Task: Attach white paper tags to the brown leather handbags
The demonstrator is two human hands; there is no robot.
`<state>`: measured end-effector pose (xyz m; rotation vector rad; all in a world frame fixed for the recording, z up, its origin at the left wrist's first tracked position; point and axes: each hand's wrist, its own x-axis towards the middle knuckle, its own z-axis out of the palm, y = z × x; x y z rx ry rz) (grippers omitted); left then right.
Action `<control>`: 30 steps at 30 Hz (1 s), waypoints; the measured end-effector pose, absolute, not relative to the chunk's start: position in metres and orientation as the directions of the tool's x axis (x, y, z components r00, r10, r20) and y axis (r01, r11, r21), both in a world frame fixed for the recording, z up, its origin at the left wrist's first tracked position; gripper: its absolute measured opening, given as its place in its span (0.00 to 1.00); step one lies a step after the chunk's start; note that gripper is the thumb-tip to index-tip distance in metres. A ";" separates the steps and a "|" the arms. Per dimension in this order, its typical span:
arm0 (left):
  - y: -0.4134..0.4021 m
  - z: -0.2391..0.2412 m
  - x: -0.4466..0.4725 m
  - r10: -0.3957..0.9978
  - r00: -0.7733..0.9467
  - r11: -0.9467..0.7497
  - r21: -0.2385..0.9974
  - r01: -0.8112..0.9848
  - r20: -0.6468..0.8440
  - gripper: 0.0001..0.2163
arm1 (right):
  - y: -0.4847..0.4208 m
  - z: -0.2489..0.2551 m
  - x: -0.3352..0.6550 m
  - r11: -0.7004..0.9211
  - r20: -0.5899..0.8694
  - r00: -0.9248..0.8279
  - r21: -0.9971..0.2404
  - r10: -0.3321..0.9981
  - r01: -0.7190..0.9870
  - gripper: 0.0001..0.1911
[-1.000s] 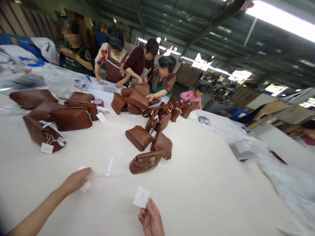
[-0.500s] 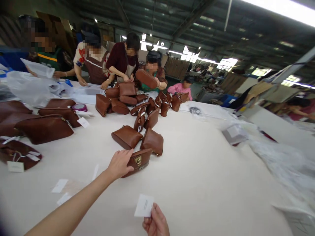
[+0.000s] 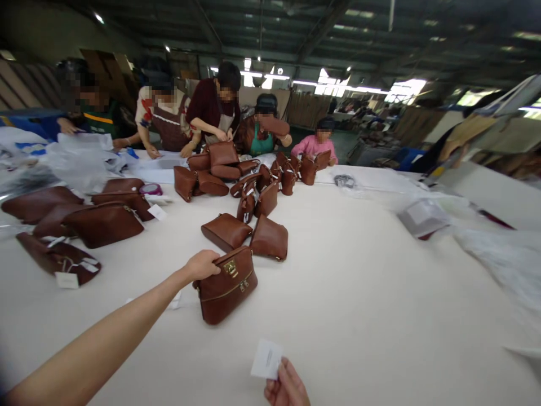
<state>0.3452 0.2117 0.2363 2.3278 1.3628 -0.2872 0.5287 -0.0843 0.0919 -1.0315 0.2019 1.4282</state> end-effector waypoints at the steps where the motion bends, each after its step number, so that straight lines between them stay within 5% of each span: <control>1: 0.206 0.242 0.339 0.778 0.484 -0.416 0.250 0.874 -0.401 0.09 | -0.082 0.097 0.526 -0.195 -0.662 0.196 -0.468 0.723 -0.862 0.20; 8: 0.127 0.268 0.281 0.727 0.391 -0.306 0.244 0.920 -0.565 0.07 | -0.047 0.132 0.471 -0.297 -0.556 0.040 -0.501 0.830 -0.813 0.22; 15: 0.040 0.259 0.236 0.634 0.258 0.008 0.339 0.941 -0.729 0.20 | -0.065 0.137 0.414 -0.484 -0.412 -0.420 -0.062 0.809 -0.873 0.17; 17: 0.021 0.252 0.232 0.681 0.294 0.019 0.417 0.909 -0.671 0.26 | -0.079 0.142 0.410 -0.488 -0.360 -0.466 0.032 0.808 -0.872 0.18; 20: 0.003 0.240 0.232 0.836 0.447 -0.236 0.528 0.816 -0.317 0.35 | -0.096 0.152 0.412 -0.444 -0.357 -0.456 0.120 0.816 -0.888 0.19; 22: -0.004 0.235 0.235 0.791 0.610 -0.507 0.503 0.700 -0.051 0.29 | -0.103 0.158 0.417 -0.404 -0.370 -0.423 0.131 0.827 -0.905 0.19; 25: -0.016 0.237 0.243 0.605 0.792 -0.678 0.575 0.459 0.082 0.20 | -0.107 0.167 0.424 -0.385 -0.377 -0.379 0.063 0.845 -0.921 0.19; 27: -0.029 0.243 0.251 0.637 0.770 -0.531 0.738 0.416 0.024 0.22 | -0.107 0.171 0.424 -0.385 -0.372 -0.352 -0.014 0.859 -0.923 0.19; 30: -0.048 0.249 0.260 0.652 0.709 -0.129 0.882 0.453 -0.269 0.32 | -0.107 0.176 0.424 -0.378 -0.362 -0.312 -0.127 0.878 -0.917 0.18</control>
